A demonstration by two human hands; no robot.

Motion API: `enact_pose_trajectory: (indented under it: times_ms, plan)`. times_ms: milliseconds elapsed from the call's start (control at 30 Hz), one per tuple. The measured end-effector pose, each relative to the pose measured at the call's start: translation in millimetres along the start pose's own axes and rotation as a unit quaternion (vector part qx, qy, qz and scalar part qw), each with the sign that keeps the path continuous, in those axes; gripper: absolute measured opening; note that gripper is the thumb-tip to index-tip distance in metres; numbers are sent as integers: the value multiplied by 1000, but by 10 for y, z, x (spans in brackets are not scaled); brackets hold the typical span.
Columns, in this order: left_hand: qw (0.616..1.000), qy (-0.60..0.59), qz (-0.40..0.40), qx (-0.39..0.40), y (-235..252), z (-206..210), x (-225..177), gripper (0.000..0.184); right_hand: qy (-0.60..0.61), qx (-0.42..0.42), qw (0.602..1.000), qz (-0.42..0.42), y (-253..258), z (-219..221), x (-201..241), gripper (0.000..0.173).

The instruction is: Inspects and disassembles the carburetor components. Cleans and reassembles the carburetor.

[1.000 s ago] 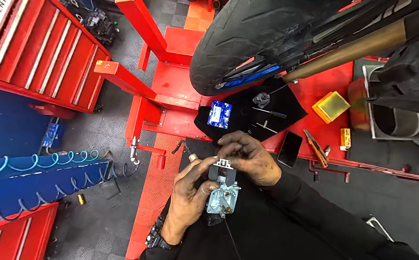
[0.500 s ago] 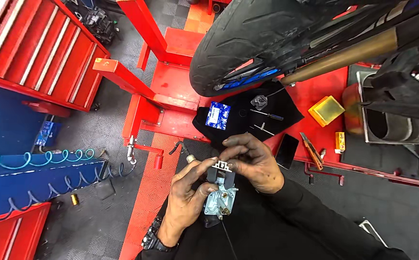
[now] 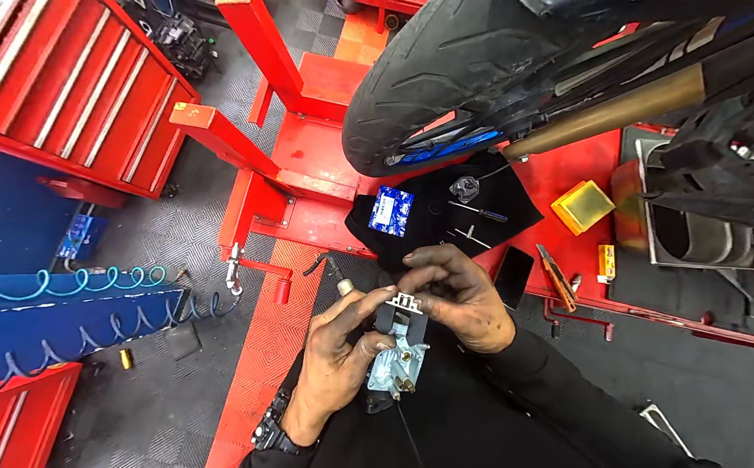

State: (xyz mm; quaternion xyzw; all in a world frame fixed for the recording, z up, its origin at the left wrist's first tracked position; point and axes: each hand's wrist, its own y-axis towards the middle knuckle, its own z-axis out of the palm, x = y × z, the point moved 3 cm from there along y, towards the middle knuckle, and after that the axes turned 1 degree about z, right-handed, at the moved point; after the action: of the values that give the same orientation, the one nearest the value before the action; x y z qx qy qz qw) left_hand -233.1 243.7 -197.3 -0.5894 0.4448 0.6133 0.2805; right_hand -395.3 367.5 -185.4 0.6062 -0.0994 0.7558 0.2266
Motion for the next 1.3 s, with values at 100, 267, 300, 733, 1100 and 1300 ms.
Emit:
enact_pose_trajectory:
  times_ms: [100,267,300,733,1100,1300]
  plan:
    - [1000,0,2,0,-3,12,-11,43,-18,19,999,-18,3,-28,22,44]
    - [1000,2,11,12,16,28,-28,42,-41,34,998,-30,8,-68,95,43]
    - [1000,3,13,15,23,31,-31,42,-43,35,998,-30,11,-75,109,43]
    - [999,5,21,33,63,50,-39,43,-46,67,997,-1,31,-126,187,45]
    - [999,10,22,46,87,64,-30,42,96,75,990,69,24,-151,91,43]
    - [998,11,25,51,118,69,-25,41,111,85,987,76,28,-182,75,42]
